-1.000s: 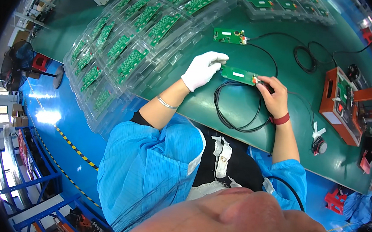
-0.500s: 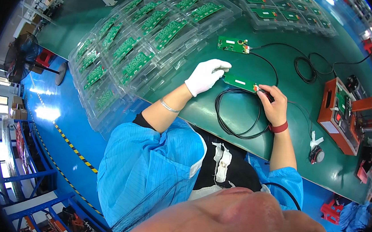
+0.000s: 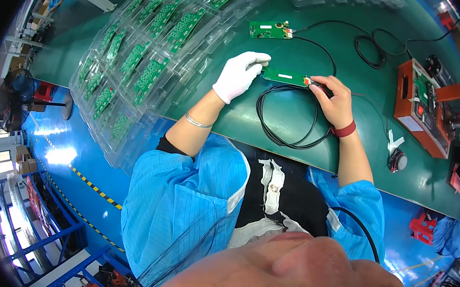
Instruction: Testing circuit boards by connecting them to a cable and observing the digital display before sorting them.
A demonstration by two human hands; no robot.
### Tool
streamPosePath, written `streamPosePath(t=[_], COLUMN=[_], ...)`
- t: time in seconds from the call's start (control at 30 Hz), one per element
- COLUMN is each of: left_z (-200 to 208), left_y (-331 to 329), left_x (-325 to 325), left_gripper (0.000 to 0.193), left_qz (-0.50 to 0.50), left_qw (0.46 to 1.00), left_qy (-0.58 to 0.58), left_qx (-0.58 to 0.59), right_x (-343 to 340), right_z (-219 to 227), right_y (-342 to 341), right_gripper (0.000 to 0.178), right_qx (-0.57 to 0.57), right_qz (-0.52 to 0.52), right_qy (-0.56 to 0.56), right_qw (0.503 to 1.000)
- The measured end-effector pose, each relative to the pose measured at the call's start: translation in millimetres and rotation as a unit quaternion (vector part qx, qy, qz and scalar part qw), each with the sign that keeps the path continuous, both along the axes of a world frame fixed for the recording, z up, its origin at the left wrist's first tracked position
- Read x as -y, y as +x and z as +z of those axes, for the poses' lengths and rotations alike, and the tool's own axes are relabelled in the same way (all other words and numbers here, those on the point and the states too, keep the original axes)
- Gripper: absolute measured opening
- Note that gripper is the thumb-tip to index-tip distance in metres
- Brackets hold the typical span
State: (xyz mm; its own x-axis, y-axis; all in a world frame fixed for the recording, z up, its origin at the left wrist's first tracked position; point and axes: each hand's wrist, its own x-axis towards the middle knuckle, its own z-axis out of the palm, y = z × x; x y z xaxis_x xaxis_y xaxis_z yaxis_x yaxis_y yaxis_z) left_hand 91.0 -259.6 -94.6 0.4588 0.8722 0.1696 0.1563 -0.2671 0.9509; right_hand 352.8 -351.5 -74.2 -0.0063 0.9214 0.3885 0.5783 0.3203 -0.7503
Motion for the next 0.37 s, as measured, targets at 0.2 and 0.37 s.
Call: streamPosePath(t=[0.2,0.37], left_z=[0.2,-4.9], left_y=[-0.2,-0.5], left_x=[0.9,-0.4], left_gripper=[0.030,0.031], left_qz=[0.001,-0.002], left_qw=[1.000,1.000], left_qy=[-0.011,-0.008], left_qx=[-0.007,0.016], right_x=[-0.2,-2.2], right_z=[-0.7,-4.3], right_y=[0.3,1.9], right_gripper=[0.019,0.019], right_qx=[-0.001,-0.002], right_qz=[0.001,0.003], right_qy=[0.001,0.002], right_qw=[1.000,1.000])
